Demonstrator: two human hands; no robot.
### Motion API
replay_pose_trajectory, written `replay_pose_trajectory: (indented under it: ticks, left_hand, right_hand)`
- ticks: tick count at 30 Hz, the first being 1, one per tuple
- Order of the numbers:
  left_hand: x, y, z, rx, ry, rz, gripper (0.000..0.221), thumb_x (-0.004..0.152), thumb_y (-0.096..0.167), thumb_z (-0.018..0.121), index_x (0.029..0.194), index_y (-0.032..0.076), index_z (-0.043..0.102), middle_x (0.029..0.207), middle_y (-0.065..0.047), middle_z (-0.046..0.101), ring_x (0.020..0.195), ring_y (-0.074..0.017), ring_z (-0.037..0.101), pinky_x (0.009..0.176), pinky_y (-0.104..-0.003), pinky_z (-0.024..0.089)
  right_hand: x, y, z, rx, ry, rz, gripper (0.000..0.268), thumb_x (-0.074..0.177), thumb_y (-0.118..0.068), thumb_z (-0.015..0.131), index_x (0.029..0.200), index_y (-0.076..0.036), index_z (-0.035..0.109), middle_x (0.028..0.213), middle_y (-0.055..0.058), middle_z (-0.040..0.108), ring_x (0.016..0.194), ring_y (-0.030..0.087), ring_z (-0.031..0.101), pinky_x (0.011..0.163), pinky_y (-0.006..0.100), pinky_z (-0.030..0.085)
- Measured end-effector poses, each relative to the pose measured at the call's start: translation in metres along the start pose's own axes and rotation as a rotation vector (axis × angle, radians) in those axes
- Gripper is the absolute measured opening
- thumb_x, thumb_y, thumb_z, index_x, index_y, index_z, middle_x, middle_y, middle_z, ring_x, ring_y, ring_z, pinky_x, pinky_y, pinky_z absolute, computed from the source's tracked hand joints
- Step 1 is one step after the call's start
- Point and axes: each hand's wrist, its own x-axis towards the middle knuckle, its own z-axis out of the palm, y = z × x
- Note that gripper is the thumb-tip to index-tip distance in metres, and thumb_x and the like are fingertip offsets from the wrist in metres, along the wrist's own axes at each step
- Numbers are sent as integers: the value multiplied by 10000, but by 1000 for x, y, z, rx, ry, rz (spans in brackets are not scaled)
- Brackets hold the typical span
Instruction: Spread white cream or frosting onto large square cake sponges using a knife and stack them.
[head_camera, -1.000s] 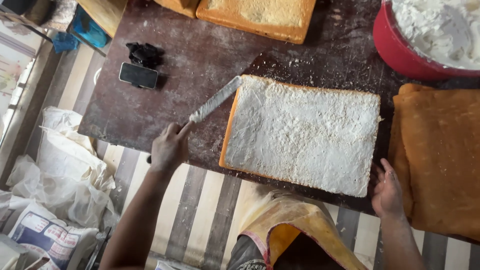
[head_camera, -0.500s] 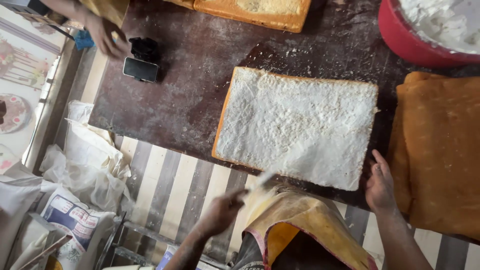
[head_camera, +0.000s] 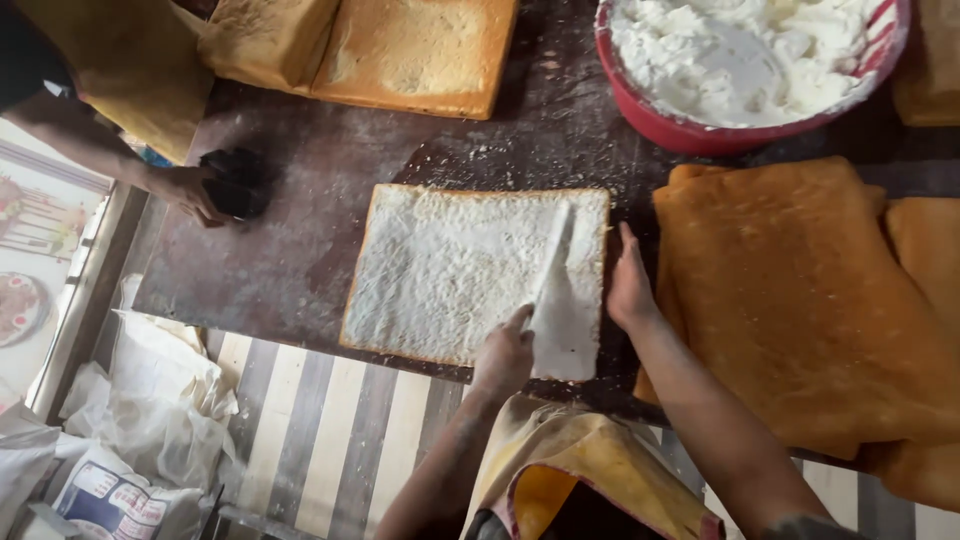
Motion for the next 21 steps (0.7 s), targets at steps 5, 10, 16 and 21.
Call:
replay_pose_trajectory:
  ticks: [5,10,16,21]
  left_hand:
    - [6,68,-1,68,-60,6,499,1035,187,522,1529,243,488,1165,-219,695,823,-243,682,755,-410,600]
    - [-22,73,-12,42,-152,-55,466,1048,208,474,1512,251,497,1198,-170,696,716,-225,654,648,-391,587]
    - [-71,18,10,291,-40,-89,448,1062,213,469,1502,291,503,1051,-117,660,685,-159,612,570,-315,568]
    - [-93,-19,14,315,119,126,494,981,169,560,1467,253,560,945,-97,649,701,-183,636,574,-350,571]
  right_hand:
    - [30,-12,-5,15,13,21,930,1002,-728,368,1683,-163,81,1714,107,203,1533,259,301,1242,448,276]
    - [26,-16,1,174,-84,-13,1024,1022,-800,332,1710,-60,165,1583,149,364,1458,321,373,1227,478,326]
    - [17,-22,11,411,153,168,1040,864,-854,338,1640,-180,180,1585,53,419,1436,263,403,1199,429,340]
    - [18,-17,11,569,147,121,1002,908,-829,372,1616,-128,270,1582,84,445,1434,271,448,1215,437,352]
